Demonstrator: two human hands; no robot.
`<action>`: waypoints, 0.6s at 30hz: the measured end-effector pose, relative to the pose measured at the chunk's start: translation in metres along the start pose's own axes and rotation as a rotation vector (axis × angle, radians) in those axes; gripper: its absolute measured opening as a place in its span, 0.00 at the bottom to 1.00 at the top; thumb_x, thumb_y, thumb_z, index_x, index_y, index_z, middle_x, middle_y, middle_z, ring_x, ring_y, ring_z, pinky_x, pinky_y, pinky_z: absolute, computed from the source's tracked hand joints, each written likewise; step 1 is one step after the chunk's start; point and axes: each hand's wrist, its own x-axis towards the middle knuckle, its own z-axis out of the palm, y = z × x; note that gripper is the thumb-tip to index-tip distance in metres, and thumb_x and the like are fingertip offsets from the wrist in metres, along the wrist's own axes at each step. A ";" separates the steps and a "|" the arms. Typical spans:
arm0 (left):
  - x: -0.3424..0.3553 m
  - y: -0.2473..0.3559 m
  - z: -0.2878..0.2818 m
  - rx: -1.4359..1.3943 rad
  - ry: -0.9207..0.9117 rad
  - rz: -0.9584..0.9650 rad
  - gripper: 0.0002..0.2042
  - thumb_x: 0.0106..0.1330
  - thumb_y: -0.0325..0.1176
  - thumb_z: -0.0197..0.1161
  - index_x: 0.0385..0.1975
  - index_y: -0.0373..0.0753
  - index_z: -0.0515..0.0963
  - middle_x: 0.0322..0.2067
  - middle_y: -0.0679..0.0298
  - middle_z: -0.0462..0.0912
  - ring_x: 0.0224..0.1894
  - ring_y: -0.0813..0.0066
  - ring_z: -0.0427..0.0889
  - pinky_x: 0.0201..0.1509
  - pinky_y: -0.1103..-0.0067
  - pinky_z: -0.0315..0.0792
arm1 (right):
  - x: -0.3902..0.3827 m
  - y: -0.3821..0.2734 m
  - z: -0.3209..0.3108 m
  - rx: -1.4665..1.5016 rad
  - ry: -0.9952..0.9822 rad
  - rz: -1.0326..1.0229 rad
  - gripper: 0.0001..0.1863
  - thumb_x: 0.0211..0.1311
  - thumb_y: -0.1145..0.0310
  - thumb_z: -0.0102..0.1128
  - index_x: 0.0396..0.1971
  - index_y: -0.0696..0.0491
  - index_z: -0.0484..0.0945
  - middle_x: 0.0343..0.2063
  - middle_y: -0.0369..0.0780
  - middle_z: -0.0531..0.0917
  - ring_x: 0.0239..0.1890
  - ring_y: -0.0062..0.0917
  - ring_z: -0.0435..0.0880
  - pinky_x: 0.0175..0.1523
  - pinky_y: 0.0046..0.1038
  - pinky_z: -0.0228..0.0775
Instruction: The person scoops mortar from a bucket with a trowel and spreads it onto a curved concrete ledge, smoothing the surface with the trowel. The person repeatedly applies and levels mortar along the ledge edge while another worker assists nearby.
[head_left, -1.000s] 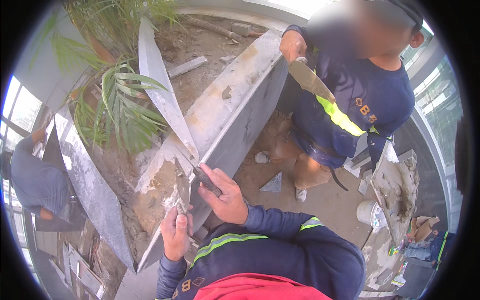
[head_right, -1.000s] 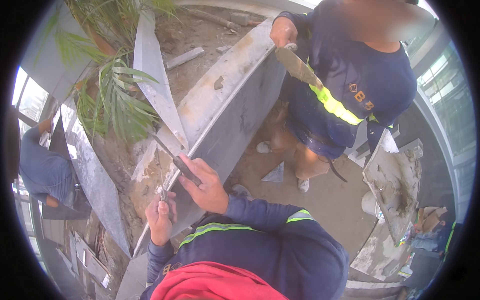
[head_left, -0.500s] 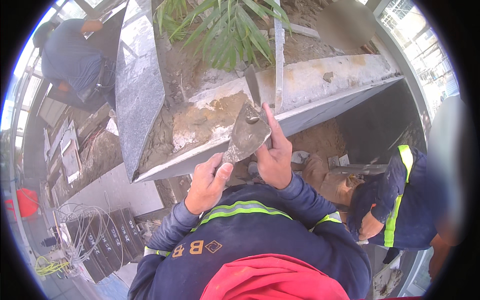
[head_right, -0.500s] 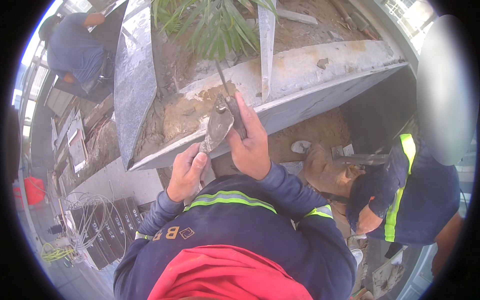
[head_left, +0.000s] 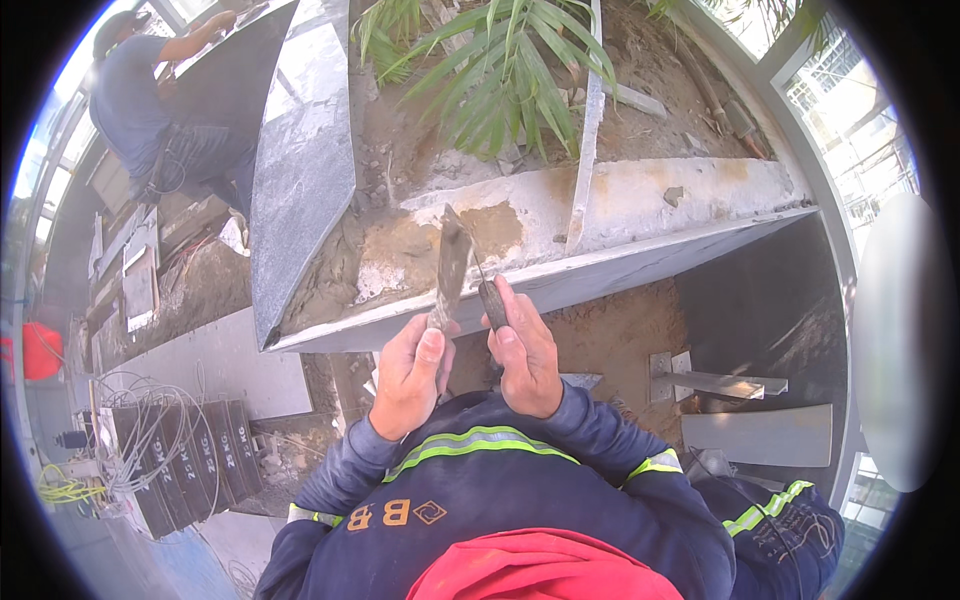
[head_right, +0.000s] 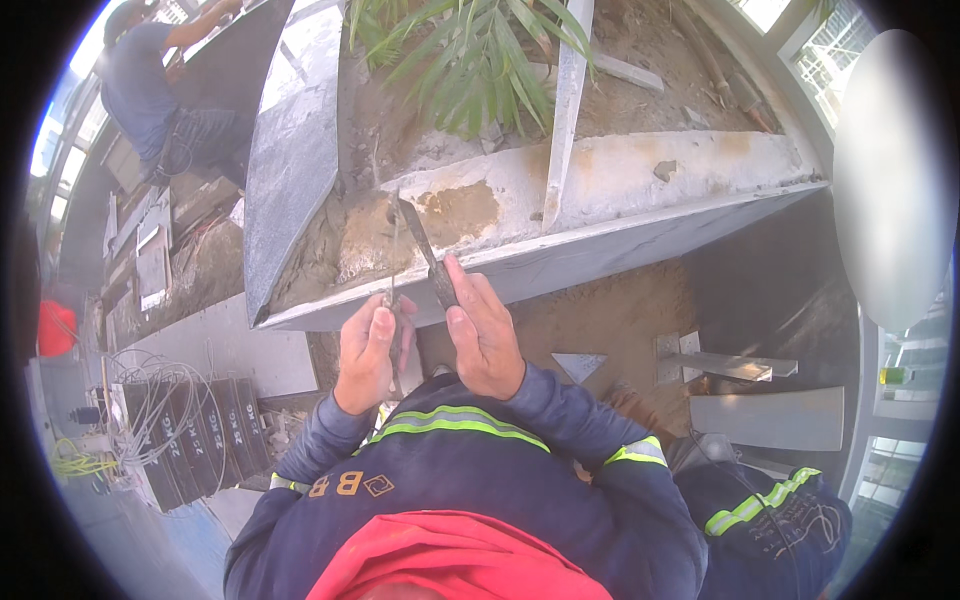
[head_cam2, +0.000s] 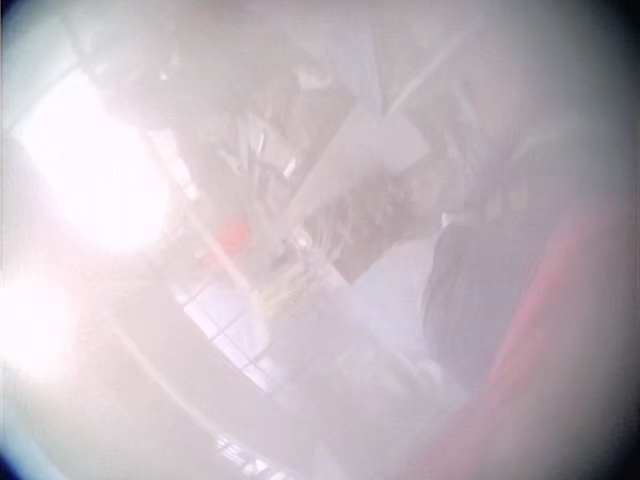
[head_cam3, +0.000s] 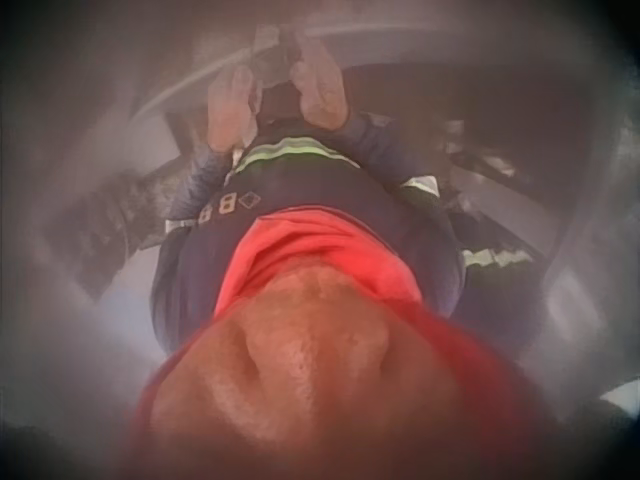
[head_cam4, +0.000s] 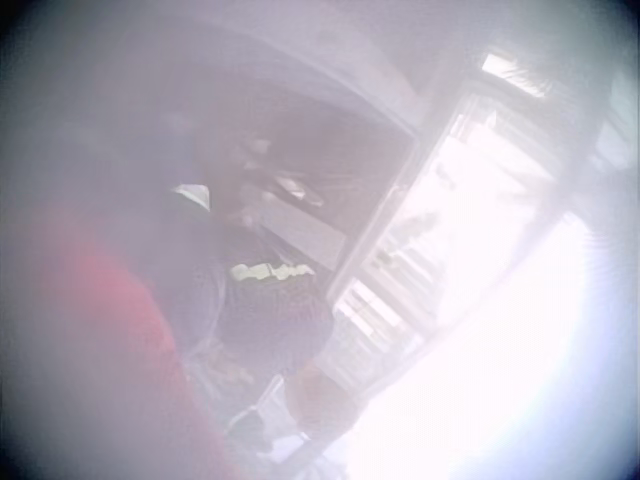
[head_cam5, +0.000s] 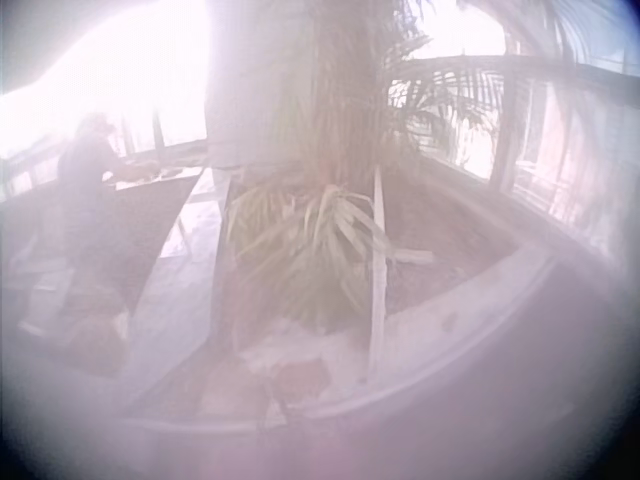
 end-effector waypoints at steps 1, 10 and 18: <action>0.013 0.008 -0.006 -0.031 0.063 -0.011 0.31 0.79 0.60 0.46 0.46 0.31 0.76 0.21 0.66 0.73 0.19 0.82 0.69 0.22 0.82 0.61 | -0.009 0.003 -0.004 -0.105 -0.059 -0.110 0.29 0.71 0.76 0.50 0.71 0.64 0.63 0.45 0.46 0.76 0.42 0.30 0.76 0.55 0.30 0.70; 0.022 0.013 0.031 0.150 -0.042 0.062 0.29 0.79 0.57 0.47 0.45 0.31 0.77 0.20 0.70 0.73 0.19 0.84 0.69 0.24 0.83 0.63 | 0.048 -0.001 -0.036 -0.011 0.295 -0.097 0.23 0.63 0.77 0.65 0.57 0.66 0.73 0.46 0.49 0.78 0.47 0.36 0.79 0.53 0.33 0.71; 0.059 0.011 0.024 0.212 -0.011 -0.016 0.27 0.79 0.54 0.51 0.43 0.28 0.76 0.18 0.63 0.71 0.20 0.76 0.71 0.25 0.75 0.65 | 0.012 0.026 -0.066 0.002 0.285 0.156 0.21 0.67 0.76 0.60 0.57 0.65 0.72 0.45 0.43 0.78 0.40 0.24 0.78 0.46 0.24 0.72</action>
